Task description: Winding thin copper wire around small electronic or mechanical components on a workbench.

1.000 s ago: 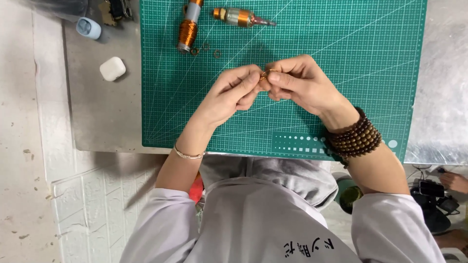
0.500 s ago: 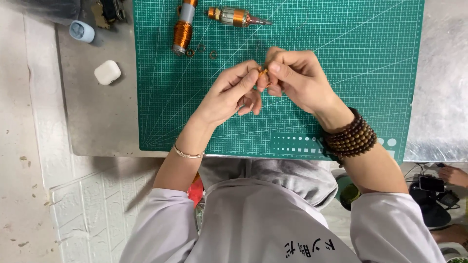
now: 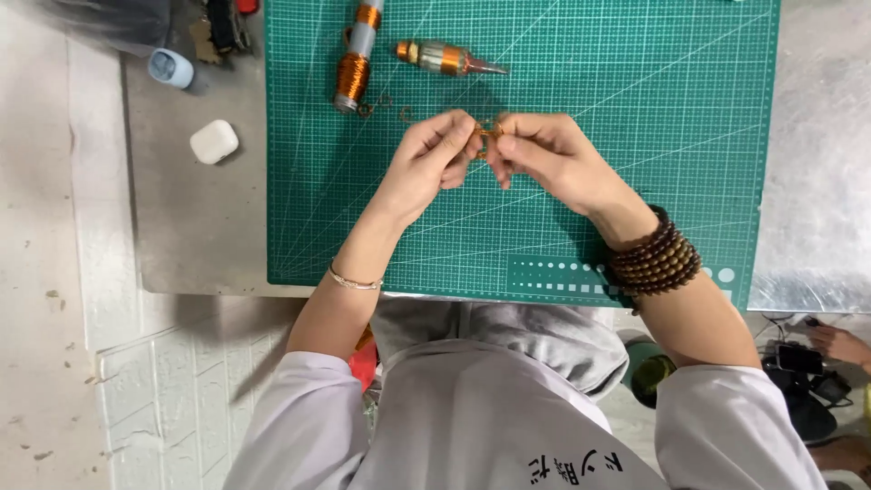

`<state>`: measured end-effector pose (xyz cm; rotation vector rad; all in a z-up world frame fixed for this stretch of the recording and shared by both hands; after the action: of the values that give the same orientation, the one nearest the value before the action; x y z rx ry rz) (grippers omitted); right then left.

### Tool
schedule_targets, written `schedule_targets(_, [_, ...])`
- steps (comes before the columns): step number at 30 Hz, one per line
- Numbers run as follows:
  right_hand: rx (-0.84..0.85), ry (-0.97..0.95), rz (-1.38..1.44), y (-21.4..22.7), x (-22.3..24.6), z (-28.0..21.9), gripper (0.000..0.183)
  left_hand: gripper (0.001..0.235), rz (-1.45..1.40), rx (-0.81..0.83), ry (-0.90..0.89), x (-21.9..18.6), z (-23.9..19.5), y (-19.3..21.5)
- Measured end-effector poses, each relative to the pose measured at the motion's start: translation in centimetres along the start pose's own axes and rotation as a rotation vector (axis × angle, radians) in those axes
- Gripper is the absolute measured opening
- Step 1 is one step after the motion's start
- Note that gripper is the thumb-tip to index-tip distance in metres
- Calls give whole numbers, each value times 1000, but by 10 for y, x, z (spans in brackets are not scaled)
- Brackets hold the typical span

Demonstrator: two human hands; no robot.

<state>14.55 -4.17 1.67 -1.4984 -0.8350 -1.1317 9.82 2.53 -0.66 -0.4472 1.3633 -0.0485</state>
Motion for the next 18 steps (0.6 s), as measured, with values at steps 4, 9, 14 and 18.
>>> schedule_targets(4, [5, -27, 82, -2, 2, -2, 25, 29, -107, 42, 94, 10, -5, -7])
schedule_targets(9, [-83, 70, -146, 6, 11, 1, 27, 29, -90, 62, 98, 10, -2, -2])
schedule_targets(14, [-198, 194, -316, 12, 20, -7, 9, 27, -234, -3, 94, 21, -2, 4])
schedule_targets(18, [-246, 282, -392, 15, 34, -13, 11, 25, -188, -2, 59, 11, -5, 2])
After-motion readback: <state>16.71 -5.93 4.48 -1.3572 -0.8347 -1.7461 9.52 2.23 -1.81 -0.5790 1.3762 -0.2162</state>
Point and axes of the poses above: each hand's wrist, its own z-axis towards the middle knuckle, its own y-axis out of the back of the hand, x = y × z, the point moved 10 cm from there along z, towards the middle knuckle, and after that the axes turned 10 degrees about -y, right-handed, at the moved point
